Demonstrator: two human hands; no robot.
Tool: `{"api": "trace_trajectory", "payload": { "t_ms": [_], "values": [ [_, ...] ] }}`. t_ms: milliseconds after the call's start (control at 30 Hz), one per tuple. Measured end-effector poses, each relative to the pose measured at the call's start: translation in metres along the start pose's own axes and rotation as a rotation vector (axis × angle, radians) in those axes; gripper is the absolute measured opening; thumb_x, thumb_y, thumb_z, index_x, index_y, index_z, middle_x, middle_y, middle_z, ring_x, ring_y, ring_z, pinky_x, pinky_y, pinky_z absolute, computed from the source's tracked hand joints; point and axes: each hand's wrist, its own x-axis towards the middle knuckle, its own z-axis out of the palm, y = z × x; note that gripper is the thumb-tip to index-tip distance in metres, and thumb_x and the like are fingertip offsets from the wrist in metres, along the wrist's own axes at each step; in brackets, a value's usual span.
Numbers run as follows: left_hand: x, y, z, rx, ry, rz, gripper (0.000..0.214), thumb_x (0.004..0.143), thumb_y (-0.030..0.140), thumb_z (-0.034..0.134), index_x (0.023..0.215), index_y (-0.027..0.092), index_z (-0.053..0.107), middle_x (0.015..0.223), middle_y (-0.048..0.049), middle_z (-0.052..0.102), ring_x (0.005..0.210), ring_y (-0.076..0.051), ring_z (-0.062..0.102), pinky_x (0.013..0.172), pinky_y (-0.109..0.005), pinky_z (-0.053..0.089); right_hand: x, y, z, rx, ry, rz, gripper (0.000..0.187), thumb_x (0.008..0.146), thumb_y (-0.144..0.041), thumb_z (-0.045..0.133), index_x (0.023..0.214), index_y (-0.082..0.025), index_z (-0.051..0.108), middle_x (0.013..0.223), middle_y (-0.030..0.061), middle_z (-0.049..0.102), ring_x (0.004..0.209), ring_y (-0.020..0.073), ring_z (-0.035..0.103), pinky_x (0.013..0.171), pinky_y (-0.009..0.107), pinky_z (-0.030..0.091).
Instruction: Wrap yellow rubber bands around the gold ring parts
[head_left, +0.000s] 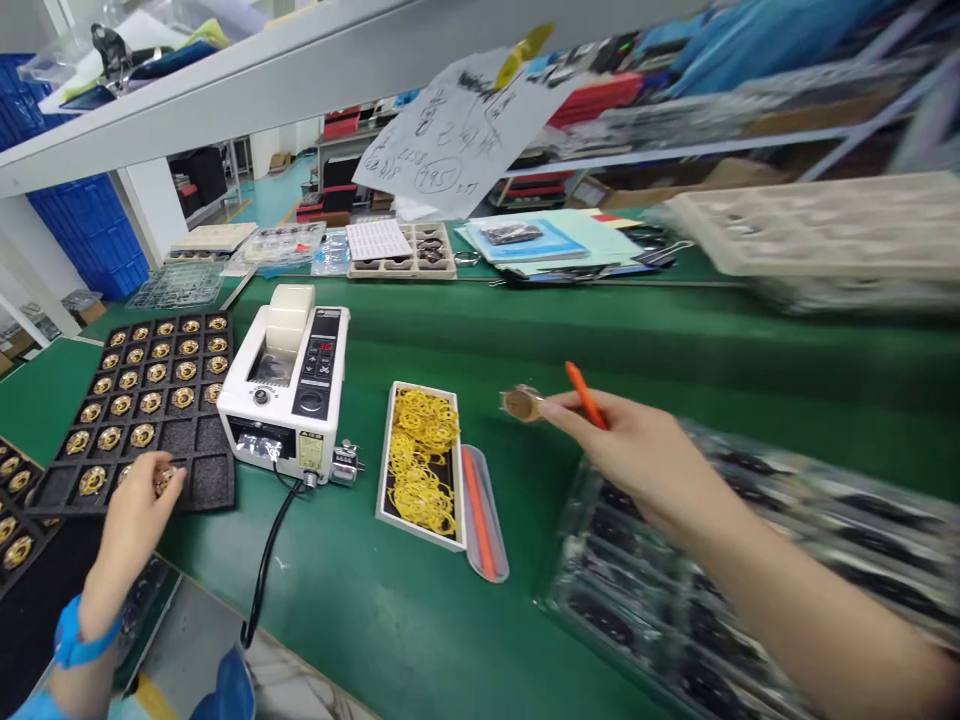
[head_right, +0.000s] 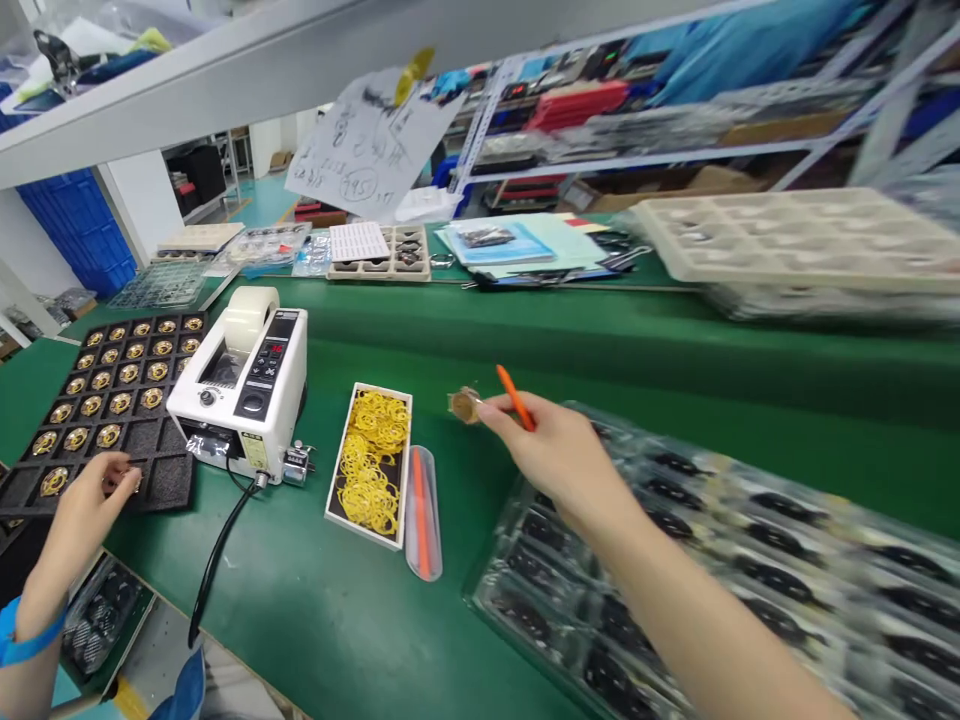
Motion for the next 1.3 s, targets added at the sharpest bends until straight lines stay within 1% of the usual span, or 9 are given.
{"api": "trace_trajectory", "payload": {
  "t_ms": [200, 333, 467, 633, 733, 800, 900, 1067, 1300],
  "values": [
    [0.004, -0.034, 0.000, 0.385, -0.016, 0.038, 0.044, 0.088, 0.045, 0.036, 0.102, 0.013, 0.064, 0.099, -0.0144, 0.059, 0.096, -0.032, 0.060, 0.086, -0.043, 0.048, 0.033, -0.003, 0.027, -0.327, -0.016, -0.051, 0.014, 0.080, -0.018, 0.060, 0.067, -0.017, 0.064, 0.084, 0.0103, 0.060, 0.077, 0.0220, 0.053, 0.058, 0.030, 0.026],
    [0.016, -0.042, 0.000, 0.316, -0.076, 0.094, 0.038, 0.083, 0.045, 0.044, 0.096, 0.017, 0.067, 0.087, -0.0095, 0.057, 0.088, -0.030, 0.060, 0.082, -0.042, 0.047, 0.033, -0.002, 0.034, -0.390, -0.015, -0.057, 0.012, 0.079, -0.016, 0.058, 0.070, -0.016, 0.067, 0.089, 0.0128, 0.062, 0.084, 0.0265, 0.055, 0.057, 0.031, 0.028],
    [0.034, -0.045, -0.012, 0.098, -0.156, 0.094, 0.026, 0.077, 0.046, 0.051, 0.073, 0.021, 0.059, 0.073, -0.0033, 0.056, 0.072, -0.024, 0.058, 0.069, -0.036, 0.048, 0.021, -0.002, 0.015, -0.355, 0.038, -0.025, 0.016, 0.083, -0.028, 0.057, 0.079, -0.016, 0.067, 0.094, 0.0144, 0.063, 0.079, 0.0270, 0.056, 0.059, 0.033, 0.031],
    [0.026, 0.010, -0.017, -0.400, -0.160, 0.059, 0.029, 0.080, 0.049, 0.056, 0.077, 0.022, 0.046, 0.083, -0.0031, 0.066, 0.077, -0.020, 0.064, 0.067, -0.032, 0.052, -0.025, -0.017, 0.001, -0.156, 0.021, -0.028, 0.047, 0.089, -0.057, 0.041, 0.076, -0.019, 0.066, 0.077, 0.0100, 0.062, 0.068, 0.0228, 0.055, 0.061, 0.034, 0.040],
    [0.007, 0.070, 0.000, -0.835, -0.565, 0.074, 0.031, 0.082, 0.048, 0.061, 0.083, 0.021, 0.047, 0.086, -0.0039, 0.071, 0.085, -0.020, 0.069, 0.071, -0.032, 0.056, -0.058, -0.031, 0.011, 0.116, -0.067, 0.005, 0.065, 0.085, -0.073, 0.030, 0.070, -0.021, 0.065, 0.064, 0.0064, 0.057, 0.059, 0.0202, 0.054, 0.054, 0.033, 0.044],
    [-0.003, 0.107, 0.021, -1.069, -0.835, 0.069, 0.036, 0.080, 0.048, 0.067, 0.096, 0.020, 0.052, 0.086, -0.0053, 0.072, 0.086, -0.021, 0.072, 0.070, -0.031, 0.057, -0.076, -0.039, 0.019, 0.388, -0.163, 0.065, 0.064, 0.081, -0.077, 0.039, 0.067, -0.020, 0.065, 0.063, 0.0054, 0.057, 0.059, 0.0195, 0.056, 0.055, 0.033, 0.048],
    [-0.008, 0.140, 0.057, -1.231, -1.017, 0.013, 0.050, 0.076, 0.045, 0.073, 0.114, 0.017, 0.057, 0.085, -0.0053, 0.073, 0.083, -0.020, 0.074, 0.075, -0.030, 0.058, -0.098, -0.045, 0.022, 0.670, -0.334, 0.182, 0.059, 0.082, -0.075, 0.045, 0.071, -0.021, 0.066, 0.052, -0.0002, 0.048, 0.047, 0.0158, 0.050, 0.048, 0.030, 0.047],
    [-0.005, 0.150, 0.090, -1.323, -0.969, -0.140, 0.037, 0.073, 0.031, 0.075, 0.106, 0.017, 0.065, 0.087, -0.0033, 0.073, 0.084, -0.018, 0.073, 0.085, -0.034, 0.058, -0.126, -0.044, 0.020, 0.671, -0.339, 0.113, 0.054, 0.085, -0.068, 0.051, 0.075, -0.019, 0.069, 0.061, 0.0051, 0.060, 0.055, 0.0178, 0.058, 0.053, 0.031, 0.052],
    [-0.011, 0.144, 0.086, -1.403, -0.944, -0.110, 0.036, 0.075, 0.026, 0.072, 0.109, 0.020, 0.064, 0.097, -0.0040, 0.074, 0.091, -0.018, 0.072, 0.092, -0.037, 0.056, -0.150, -0.053, 0.037, 0.483, -0.249, -0.084, 0.031, 0.085, -0.050, 0.063, 0.076, -0.023, 0.072, 0.073, 0.0061, 0.070, 0.065, 0.0198, 0.067, 0.064, 0.030, 0.059]
  ]
}}
